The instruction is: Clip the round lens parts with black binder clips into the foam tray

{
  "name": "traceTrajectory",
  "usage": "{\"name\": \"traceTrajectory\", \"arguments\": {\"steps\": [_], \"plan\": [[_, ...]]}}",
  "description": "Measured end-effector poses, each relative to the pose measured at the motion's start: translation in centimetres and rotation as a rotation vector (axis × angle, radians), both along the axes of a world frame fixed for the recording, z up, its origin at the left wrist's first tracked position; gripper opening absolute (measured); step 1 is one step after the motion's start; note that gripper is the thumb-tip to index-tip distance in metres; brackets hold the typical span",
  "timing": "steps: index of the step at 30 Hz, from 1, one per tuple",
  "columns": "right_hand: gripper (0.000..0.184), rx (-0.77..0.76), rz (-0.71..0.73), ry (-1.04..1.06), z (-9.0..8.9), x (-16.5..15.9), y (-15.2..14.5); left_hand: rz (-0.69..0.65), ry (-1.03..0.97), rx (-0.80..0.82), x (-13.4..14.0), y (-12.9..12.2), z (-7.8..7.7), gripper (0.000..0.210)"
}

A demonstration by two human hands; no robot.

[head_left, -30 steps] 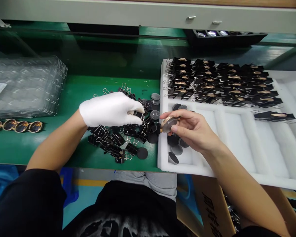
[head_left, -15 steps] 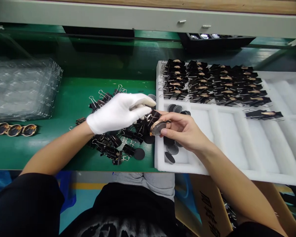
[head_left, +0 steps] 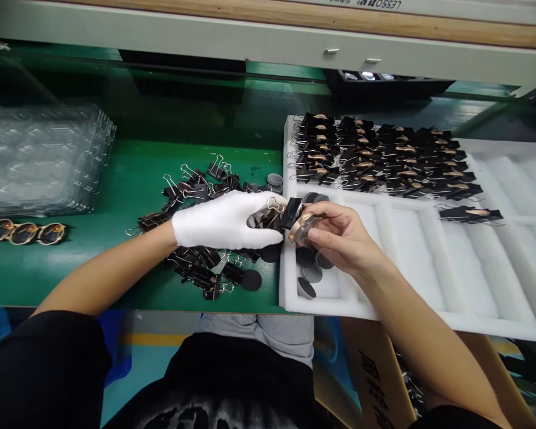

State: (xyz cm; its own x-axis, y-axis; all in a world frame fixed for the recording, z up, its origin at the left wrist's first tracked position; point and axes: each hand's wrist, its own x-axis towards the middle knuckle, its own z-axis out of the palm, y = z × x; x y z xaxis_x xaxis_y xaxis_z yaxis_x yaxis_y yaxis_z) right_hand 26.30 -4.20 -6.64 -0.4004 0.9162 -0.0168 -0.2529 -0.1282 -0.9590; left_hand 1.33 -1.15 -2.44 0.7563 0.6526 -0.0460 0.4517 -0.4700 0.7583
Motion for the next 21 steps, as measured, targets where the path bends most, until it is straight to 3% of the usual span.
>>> {"name": "traceTrajectory", "arguments": {"steps": [3, 6, 10, 14, 21], "plan": [[0.023, 0.114, -0.031, -0.080, 0.2, 0.4, -0.1, 0.032, 0.062, -0.031, 0.1, -0.1, 0.6, 0.032], [0.020, 0.146, -0.024, -0.125, 0.4, 0.8, -0.2, 0.077, 0.036, -0.096, 0.0, -0.1, 0.9, 0.047], [0.020, 0.039, 0.030, -0.025, 0.4, 1.0, 0.1, 0.123, 0.056, -0.014, -0.2, 0.0, 1.0, 0.063], [0.020, -0.052, 0.054, 0.067, 0.3, 1.1, 0.4, 0.112, 0.100, 0.116, -0.8, 0.1, 1.2, 0.059], [0.018, -0.107, 0.129, -0.089, 0.1, 0.9, 0.3, 0.145, 0.204, 0.229, -1.5, 0.4, 2.4, 0.053]]}}
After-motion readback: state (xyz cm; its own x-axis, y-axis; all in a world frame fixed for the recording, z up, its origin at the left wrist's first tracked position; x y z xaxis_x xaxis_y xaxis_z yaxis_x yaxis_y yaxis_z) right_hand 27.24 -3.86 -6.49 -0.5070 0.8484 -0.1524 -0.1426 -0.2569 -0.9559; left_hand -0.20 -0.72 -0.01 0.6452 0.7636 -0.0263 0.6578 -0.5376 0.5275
